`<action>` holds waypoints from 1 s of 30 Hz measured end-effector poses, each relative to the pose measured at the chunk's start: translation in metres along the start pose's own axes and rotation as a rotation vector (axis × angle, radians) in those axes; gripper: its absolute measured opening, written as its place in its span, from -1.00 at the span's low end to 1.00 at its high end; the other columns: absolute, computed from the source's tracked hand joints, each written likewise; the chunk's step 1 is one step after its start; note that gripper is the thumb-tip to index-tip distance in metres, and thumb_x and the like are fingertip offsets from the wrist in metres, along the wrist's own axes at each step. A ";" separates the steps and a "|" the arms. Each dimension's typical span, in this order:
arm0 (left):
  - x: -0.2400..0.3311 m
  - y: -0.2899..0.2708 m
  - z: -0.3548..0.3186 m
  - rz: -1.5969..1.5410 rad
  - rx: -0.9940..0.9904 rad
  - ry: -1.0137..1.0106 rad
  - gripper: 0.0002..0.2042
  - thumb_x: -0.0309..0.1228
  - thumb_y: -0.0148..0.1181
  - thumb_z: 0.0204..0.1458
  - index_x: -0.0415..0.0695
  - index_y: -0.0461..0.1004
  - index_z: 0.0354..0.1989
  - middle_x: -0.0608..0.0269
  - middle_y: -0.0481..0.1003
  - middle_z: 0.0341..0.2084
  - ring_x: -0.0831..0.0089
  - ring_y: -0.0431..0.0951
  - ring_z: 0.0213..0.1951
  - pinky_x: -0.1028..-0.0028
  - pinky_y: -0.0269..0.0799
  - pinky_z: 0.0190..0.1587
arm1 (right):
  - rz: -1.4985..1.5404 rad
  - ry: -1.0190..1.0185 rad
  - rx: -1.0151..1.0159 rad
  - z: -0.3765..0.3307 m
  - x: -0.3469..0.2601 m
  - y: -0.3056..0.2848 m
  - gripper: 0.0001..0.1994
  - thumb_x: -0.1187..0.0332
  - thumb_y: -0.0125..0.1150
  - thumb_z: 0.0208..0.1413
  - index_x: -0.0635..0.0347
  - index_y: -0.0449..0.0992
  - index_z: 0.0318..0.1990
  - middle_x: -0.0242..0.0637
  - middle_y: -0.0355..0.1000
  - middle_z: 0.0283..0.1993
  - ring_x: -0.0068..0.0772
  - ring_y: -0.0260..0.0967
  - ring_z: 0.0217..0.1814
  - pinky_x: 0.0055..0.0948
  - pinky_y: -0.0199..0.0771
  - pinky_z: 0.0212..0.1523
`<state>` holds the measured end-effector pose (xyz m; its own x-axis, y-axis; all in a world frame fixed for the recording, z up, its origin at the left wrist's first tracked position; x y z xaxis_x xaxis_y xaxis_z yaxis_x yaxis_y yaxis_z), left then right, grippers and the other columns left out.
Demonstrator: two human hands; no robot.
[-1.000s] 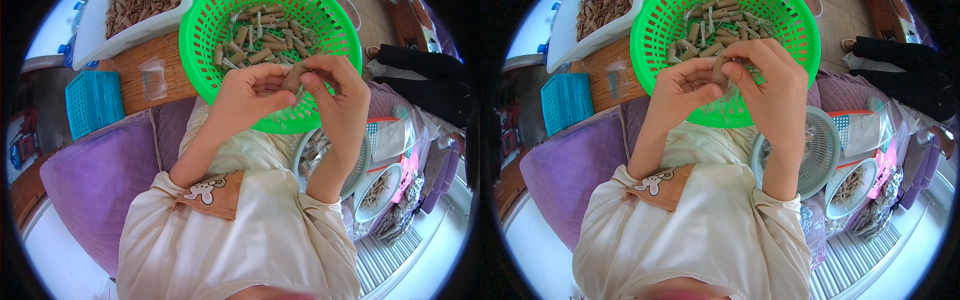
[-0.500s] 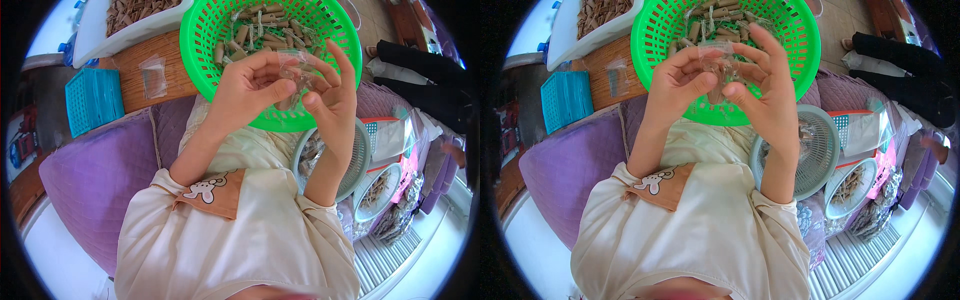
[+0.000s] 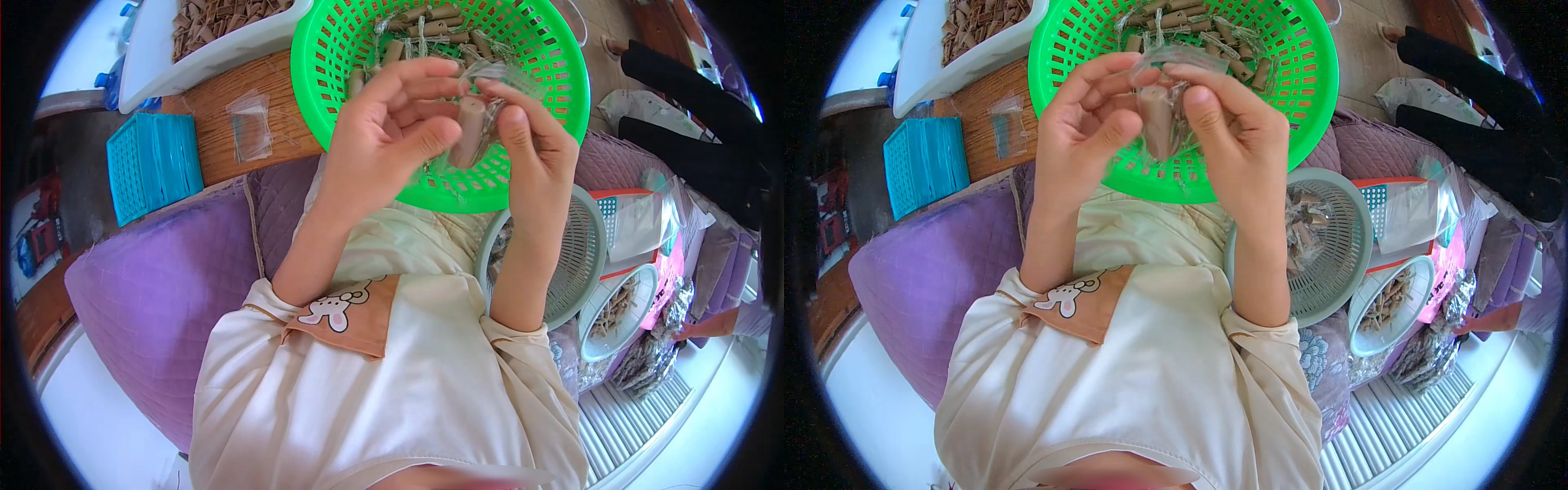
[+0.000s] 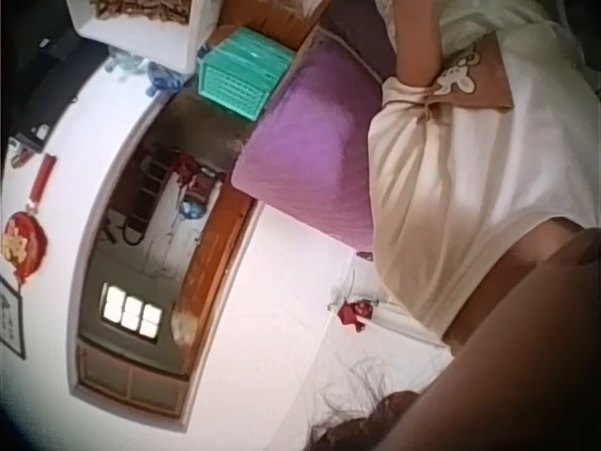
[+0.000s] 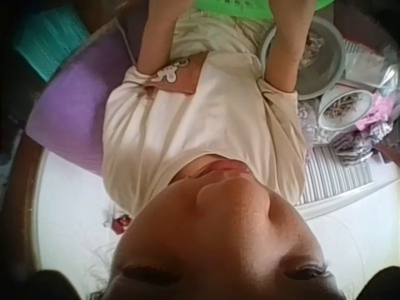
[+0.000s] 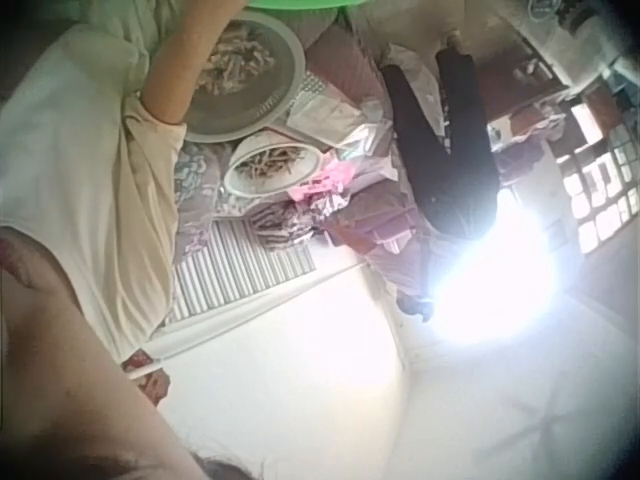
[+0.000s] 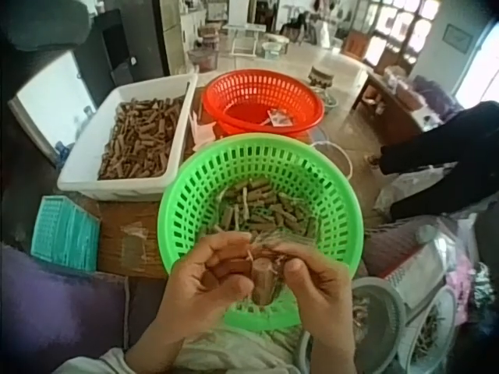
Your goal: The person transfers cylindrical items by hand from a green basket into small plastic bags.
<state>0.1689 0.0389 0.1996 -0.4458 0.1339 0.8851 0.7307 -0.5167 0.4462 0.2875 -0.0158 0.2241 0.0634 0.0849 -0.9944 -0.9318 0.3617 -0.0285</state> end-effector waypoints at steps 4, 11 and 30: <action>-0.006 -0.016 0.004 -0.051 0.104 -0.113 -0.79 -0.48 0.03 -0.02 -0.22 0.33 -0.18 0.22 0.44 -0.41 0.61 0.44 -0.43 0.64 0.39 -0.37 | -0.136 0.046 0.145 0.000 -0.001 -0.010 -0.80 0.44 -0.02 0.06 0.33 0.42 -0.19 -0.37 0.39 -0.31 -0.73 0.25 -0.32 -0.79 0.23 -0.34; 0.016 0.001 -0.001 0.386 0.029 0.069 -0.85 -0.36 0.03 0.00 -0.16 0.40 -0.32 0.43 0.35 -0.66 0.78 0.15 -0.69 0.71 0.02 -0.68 | -0.054 -0.019 0.048 -0.002 0.005 0.004 -0.80 0.45 -0.01 0.06 0.30 0.41 -0.17 -0.39 0.38 -0.33 -0.75 0.23 -0.34 -0.78 0.22 -0.40; 0.028 -0.003 0.026 0.995 0.152 0.306 -0.99 -0.49 0.05 -0.16 -0.13 0.38 -0.54 0.31 0.41 -0.65 0.52 0.39 -0.64 0.56 0.27 -0.60 | -0.777 -0.337 -0.018 -0.023 -0.023 0.018 -0.75 0.55 0.11 -0.21 0.15 0.46 -0.27 -0.30 0.40 -0.49 -0.29 0.32 -0.45 -0.45 0.33 -0.46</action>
<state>0.1676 0.0663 0.2265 0.2949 -0.5233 0.7995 0.8867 -0.1618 -0.4330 0.2610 -0.0323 0.2444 0.7888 0.0914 -0.6078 -0.5846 0.4168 -0.6960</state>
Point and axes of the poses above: each hand's wrist, its own z-axis towards the middle knuckle, its own y-axis out of the palm, x = y × z, the point moved 6 cm from there along z, towards the middle knuckle
